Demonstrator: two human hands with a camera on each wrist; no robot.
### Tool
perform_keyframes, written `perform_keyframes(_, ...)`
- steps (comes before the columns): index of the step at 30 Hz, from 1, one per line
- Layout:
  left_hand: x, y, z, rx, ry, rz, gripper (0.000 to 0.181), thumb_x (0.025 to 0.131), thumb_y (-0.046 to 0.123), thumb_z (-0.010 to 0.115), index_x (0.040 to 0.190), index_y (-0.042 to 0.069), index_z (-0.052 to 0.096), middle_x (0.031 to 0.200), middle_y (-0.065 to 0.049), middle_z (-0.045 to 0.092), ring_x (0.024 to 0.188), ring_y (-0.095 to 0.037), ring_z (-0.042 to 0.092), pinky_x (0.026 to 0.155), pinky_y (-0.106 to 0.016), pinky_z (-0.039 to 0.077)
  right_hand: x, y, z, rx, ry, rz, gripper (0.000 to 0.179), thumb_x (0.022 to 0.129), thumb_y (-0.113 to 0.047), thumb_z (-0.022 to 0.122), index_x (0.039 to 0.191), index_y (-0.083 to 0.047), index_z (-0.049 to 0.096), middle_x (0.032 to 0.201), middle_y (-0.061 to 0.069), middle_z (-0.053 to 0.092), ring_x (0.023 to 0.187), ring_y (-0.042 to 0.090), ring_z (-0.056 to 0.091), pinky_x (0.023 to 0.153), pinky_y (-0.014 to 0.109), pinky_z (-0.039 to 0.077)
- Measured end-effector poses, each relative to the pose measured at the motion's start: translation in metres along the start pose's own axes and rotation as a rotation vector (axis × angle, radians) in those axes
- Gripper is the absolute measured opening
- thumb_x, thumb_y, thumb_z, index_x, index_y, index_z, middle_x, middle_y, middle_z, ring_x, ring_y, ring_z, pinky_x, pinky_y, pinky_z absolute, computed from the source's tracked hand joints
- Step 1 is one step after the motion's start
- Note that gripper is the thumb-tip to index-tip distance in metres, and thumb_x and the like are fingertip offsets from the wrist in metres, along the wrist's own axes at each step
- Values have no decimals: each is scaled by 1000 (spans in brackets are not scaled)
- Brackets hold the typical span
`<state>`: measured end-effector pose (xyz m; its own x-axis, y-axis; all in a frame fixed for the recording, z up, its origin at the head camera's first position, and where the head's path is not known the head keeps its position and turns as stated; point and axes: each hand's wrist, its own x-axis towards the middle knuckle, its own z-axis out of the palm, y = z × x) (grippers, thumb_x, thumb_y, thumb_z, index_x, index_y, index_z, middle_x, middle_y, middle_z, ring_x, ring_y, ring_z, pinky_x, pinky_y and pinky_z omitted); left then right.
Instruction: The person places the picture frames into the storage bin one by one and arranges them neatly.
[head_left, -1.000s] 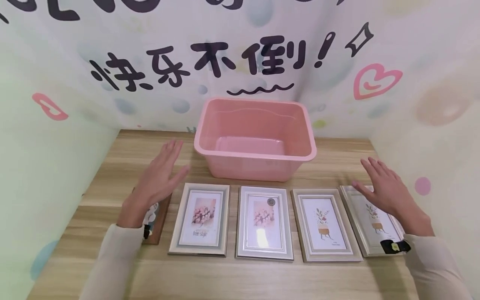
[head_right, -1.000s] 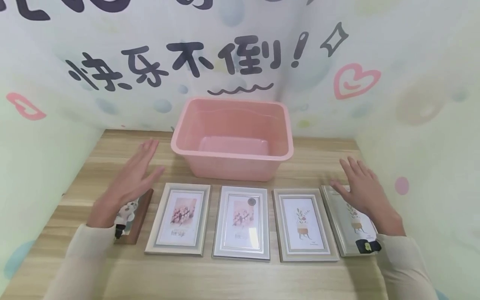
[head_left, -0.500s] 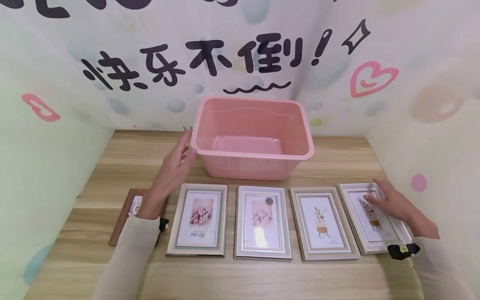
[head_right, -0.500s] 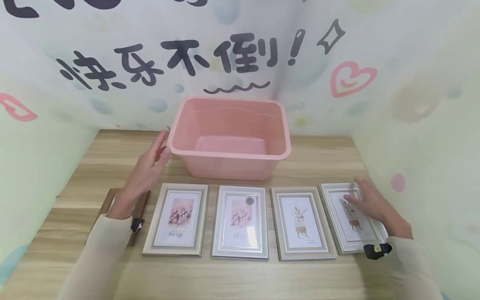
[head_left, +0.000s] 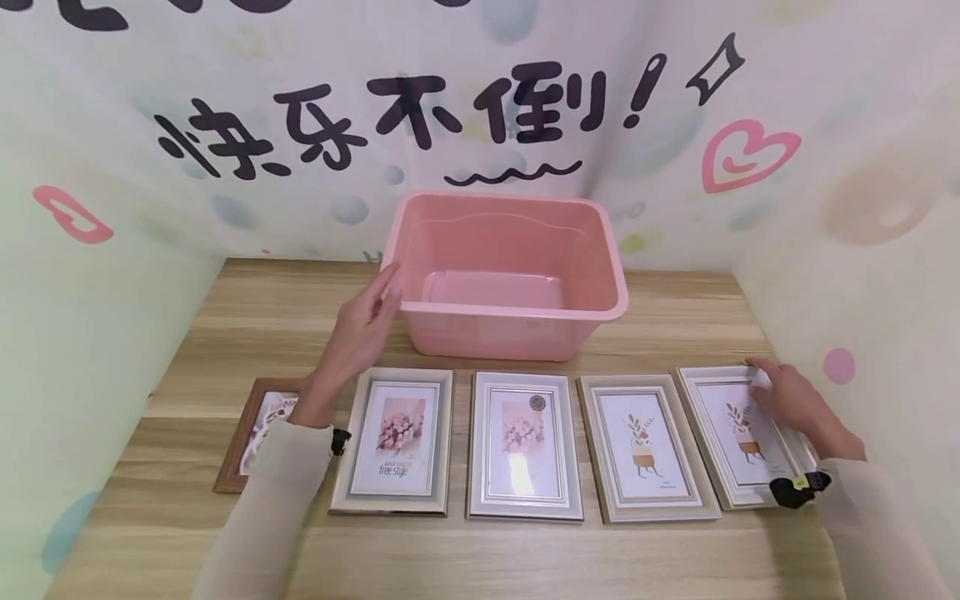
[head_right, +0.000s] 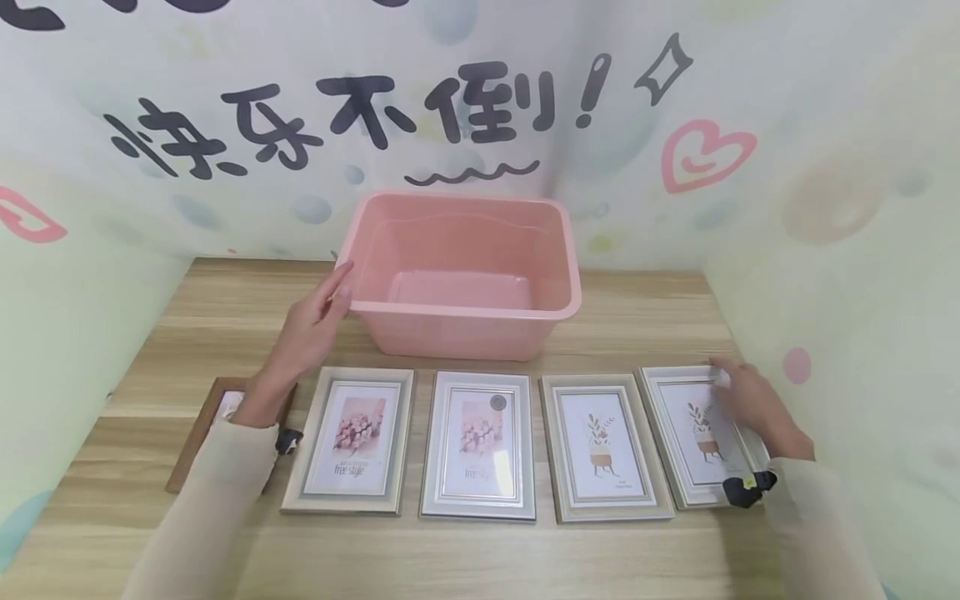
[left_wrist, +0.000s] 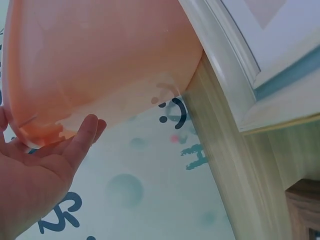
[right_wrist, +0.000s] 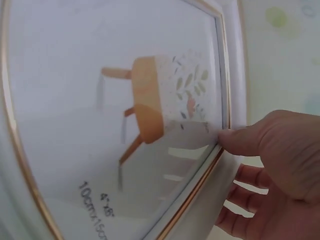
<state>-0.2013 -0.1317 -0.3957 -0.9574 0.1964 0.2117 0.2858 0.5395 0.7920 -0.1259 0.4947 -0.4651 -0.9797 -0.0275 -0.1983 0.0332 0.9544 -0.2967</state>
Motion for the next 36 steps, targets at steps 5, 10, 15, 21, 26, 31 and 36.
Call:
perform_keyframes(5,0,2,2,7,23,2,51,107,39,36,150,14,43,83,-10,52,71,-22,47,64,-36,45,5,5,2,-23,46,2,37,94,-6,55,127,8,45,109,39,50,88,45,49,72,57,44)
perform_keyframes(10,2,5,3,-47,-2,-26,49,106,35,39,149,12,44,125,-19,60,111,-35,60,96,-50,50,5,7,-2,-19,67,-8,32,93,-1,51,123,9,44,109,42,50,89,49,53,71,59,46)
perform_keyframes(15,4,5,4,-56,-8,-30,47,105,33,40,147,12,46,129,-18,57,117,-33,57,99,-50,49,2,8,-7,48,-40,-31,56,91,-2,58,137,17,32,119,50,42,103,57,47,86,69,40)
perform_keyframes(21,3,3,3,-69,2,-40,46,105,33,40,146,12,47,137,-16,52,116,-30,52,99,-51,48,8,13,-3,33,-30,-40,40,92,-5,62,124,13,45,112,44,47,98,51,45,80,63,41)
perform_keyframes(26,3,2,3,-73,8,-36,45,105,31,40,145,11,47,134,-15,51,110,-28,50,97,-51,48,10,12,-2,-12,-71,5,37,93,-5,60,122,11,43,113,43,42,94,50,45,78,62,43)
perform_keyframes(31,3,2,5,-73,15,-23,45,105,30,40,144,8,47,120,-15,52,99,-26,47,89,-46,48,5,6,-13,3,-88,21,38,94,-2,56,120,16,35,104,41,46,87,45,49,71,53,46)
perform_keyframes(36,4,2,7,-69,22,-21,44,105,29,41,143,8,48,117,-15,52,98,-25,47,84,-41,46,-1,3,-31,88,-48,14,39,97,-1,51,122,18,27,99,38,50,82,41,52,64,37,46)
